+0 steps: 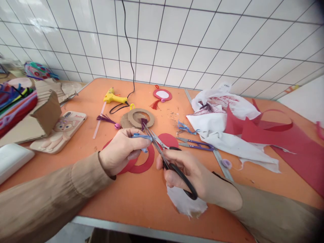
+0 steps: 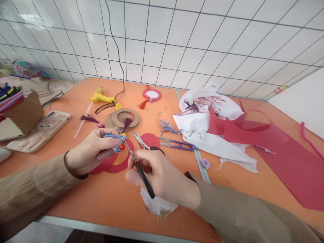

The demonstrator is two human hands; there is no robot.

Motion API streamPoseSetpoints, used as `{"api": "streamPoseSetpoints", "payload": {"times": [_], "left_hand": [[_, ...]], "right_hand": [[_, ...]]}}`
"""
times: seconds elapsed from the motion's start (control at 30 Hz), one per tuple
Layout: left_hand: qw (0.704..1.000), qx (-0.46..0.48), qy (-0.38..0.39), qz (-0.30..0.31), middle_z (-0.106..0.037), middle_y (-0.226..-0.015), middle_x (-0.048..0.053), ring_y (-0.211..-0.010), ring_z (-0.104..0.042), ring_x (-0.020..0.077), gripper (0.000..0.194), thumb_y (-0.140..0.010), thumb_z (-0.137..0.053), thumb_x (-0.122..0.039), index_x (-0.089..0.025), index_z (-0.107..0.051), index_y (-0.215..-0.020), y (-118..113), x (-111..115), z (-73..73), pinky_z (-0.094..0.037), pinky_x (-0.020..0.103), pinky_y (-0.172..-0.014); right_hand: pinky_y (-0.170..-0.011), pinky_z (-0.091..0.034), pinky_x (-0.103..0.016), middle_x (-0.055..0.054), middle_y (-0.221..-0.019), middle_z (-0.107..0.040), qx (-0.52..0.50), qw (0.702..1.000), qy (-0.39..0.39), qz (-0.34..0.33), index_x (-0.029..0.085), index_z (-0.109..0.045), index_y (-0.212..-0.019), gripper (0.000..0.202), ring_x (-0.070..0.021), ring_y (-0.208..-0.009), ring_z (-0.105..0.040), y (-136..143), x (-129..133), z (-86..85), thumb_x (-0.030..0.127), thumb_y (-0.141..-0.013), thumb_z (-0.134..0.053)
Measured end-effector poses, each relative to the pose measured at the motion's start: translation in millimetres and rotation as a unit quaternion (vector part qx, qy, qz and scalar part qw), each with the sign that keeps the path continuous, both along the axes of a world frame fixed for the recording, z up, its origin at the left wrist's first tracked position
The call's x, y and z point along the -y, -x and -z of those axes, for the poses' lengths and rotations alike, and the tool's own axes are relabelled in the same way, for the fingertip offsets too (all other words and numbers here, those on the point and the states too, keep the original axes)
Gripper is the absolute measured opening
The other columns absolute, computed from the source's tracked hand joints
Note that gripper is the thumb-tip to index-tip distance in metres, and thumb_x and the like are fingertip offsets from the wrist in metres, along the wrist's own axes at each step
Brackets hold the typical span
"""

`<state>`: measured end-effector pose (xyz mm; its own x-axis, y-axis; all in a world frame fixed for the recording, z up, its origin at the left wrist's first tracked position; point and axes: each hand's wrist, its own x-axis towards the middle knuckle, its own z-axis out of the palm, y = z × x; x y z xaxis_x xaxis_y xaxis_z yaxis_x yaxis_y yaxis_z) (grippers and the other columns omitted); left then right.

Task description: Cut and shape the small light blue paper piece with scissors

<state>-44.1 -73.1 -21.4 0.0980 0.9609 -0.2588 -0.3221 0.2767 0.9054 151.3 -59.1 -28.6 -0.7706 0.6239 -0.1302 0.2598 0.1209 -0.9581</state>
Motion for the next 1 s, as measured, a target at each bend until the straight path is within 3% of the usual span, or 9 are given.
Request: {"api": "streamPoseSetpoints", "payload": {"times": [0.4, 0.7, 1.0], "left_hand": [[1.000, 0.007, 0.001, 0.011, -0.052, -0.044, -0.004, -0.030, -0.027, -0.0008, 0.017, -0.061, -0.075, -0.019, -0.013, -0.061, -0.055, 0.6, -0.1, 1.0, -0.010, 0.019, -0.035], [1.000, 0.010, 0.000, 0.018, -0.051, -0.045, -0.005, -0.031, -0.026, -0.0004, 0.017, -0.061, -0.076, -0.019, -0.013, -0.061, -0.057, 1.5, 0.0, 0.1, -0.011, 0.019, -0.035], [0.999, 0.035, -0.006, 0.027, -0.047, -0.042, -0.007, -0.030, -0.025, -0.0011, 0.018, -0.061, -0.076, -0.016, -0.012, -0.061, -0.054, 3.2, -1.8, 2.0, -0.010, 0.017, -0.034]], "right_hand": [[-0.051, -0.032, -0.024, 0.004, -0.058, -0.042, -0.010, 1.000, -0.001, 0.000, 0.017, -0.052, -0.082, 0.057, -0.0107, -0.054, -0.039, 1.1, 1.9, -0.7, 0.074, -0.080, -0.058], [-0.051, -0.031, -0.025, 0.003, -0.060, -0.045, -0.026, 1.000, 0.014, -0.004, 0.017, -0.049, -0.079, 0.058, -0.0103, -0.054, -0.040, 1.0, 2.6, -2.7, 0.075, -0.080, -0.057], [-0.049, -0.030, -0.023, 0.005, -0.060, -0.043, -0.059, 0.998, 0.013, -0.029, 0.016, -0.051, -0.080, 0.054, -0.0086, -0.053, -0.040, -2.1, -1.8, 5.8, 0.070, -0.086, -0.056]]}}
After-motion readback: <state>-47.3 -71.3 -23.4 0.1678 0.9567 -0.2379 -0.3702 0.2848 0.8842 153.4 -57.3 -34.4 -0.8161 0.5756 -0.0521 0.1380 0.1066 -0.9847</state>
